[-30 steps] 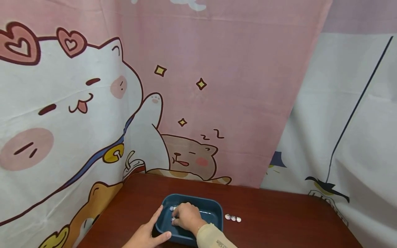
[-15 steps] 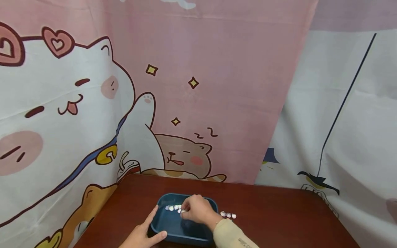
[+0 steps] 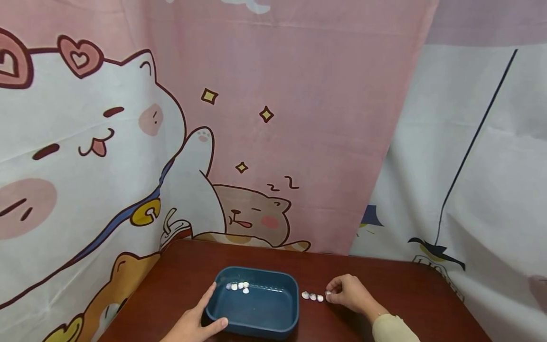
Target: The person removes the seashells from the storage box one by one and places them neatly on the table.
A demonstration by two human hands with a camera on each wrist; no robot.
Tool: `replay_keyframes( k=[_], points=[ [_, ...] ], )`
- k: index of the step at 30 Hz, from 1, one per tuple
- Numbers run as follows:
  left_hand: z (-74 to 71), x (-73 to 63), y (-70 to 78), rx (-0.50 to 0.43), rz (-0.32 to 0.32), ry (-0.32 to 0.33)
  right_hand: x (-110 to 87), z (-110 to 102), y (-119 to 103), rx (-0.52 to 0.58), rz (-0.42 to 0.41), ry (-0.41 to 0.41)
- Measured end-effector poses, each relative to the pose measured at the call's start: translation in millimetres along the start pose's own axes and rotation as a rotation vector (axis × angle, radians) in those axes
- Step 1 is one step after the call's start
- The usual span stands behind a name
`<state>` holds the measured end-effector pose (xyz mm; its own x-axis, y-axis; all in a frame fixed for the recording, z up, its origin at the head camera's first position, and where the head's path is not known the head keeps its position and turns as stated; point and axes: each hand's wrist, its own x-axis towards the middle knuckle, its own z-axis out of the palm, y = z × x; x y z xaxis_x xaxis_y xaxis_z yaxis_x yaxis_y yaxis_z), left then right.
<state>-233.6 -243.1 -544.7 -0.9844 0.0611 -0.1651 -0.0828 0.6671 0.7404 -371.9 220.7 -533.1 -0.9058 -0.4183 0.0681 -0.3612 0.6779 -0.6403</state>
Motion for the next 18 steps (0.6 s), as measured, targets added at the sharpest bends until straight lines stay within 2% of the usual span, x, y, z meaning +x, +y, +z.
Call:
replay_keyframes(
  k=[7, 12, 18],
  points=[
    [-0.4, -0.7, 0.9, 0.004, -0.026, 0.009, -2.3, 8.6, 8.1, 0.003, -0.044, -0.02],
    [0.1, 0.1, 1.3, 0.013, -0.038, 0.014, -1.9, 8.8, 7.0, -0.012, -0.025, -0.015],
    [-0.5, 0.1, 1.5, 0.009, -0.022, 0.005, -1.6, 8.6, 5.3, 0.001, 0.011, -0.026]
  ],
)
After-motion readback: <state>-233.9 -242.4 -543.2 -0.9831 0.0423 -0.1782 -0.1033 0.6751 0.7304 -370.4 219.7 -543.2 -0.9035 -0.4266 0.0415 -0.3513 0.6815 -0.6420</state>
